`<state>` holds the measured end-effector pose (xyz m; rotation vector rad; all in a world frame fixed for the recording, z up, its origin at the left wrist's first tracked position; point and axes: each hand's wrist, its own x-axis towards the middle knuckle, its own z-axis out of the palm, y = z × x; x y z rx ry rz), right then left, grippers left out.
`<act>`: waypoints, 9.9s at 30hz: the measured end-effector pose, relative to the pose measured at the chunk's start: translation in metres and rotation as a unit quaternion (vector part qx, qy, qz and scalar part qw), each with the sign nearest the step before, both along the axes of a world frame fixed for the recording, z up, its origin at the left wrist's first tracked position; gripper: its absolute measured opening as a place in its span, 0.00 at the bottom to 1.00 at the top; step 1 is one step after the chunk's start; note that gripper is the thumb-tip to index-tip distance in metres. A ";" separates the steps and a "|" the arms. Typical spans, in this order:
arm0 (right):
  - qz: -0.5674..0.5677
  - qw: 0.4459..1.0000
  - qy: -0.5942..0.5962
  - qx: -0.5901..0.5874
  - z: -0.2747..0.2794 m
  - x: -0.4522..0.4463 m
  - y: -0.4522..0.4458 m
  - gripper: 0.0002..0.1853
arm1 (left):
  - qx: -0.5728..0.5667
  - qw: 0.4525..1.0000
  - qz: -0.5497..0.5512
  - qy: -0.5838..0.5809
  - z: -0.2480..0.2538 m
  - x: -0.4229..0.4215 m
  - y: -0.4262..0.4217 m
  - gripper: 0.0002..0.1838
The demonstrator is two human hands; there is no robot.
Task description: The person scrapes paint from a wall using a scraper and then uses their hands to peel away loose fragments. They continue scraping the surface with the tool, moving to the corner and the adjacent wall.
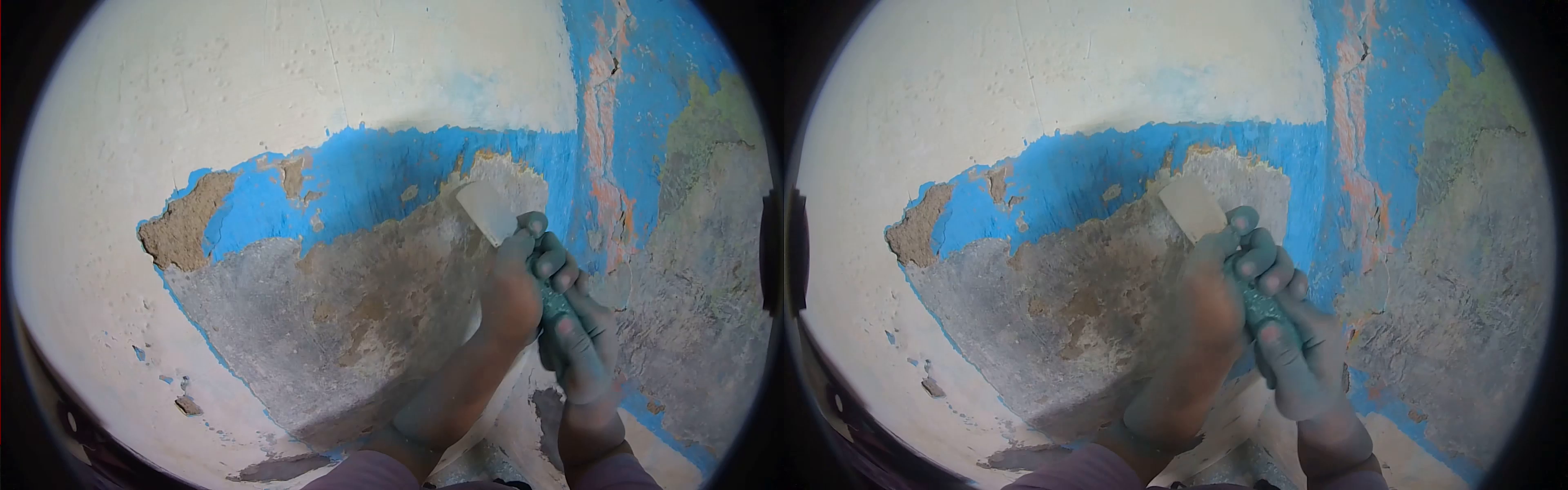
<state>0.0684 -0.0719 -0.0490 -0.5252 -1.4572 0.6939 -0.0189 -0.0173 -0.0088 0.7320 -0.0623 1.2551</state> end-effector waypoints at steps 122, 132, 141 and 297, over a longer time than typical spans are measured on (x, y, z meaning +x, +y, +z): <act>-0.171 0.969 -0.139 0.112 0.003 0.020 0.036 0.19 | 0.006 0.994 0.110 0.011 -0.001 0.019 0.020 0.08; -0.178 0.966 -0.164 0.087 0.005 0.021 0.025 0.18 | 0.024 0.993 0.118 0.020 0.001 0.017 0.019 0.10; -0.171 0.974 -0.120 0.090 -0.001 0.024 0.030 0.15 | 0.014 0.988 0.145 0.061 0.001 0.022 0.017 0.09; -0.232 0.959 -0.146 0.078 0.007 0.019 0.036 0.20 | 0.022 0.991 0.116 0.060 0.003 0.022 0.030 0.15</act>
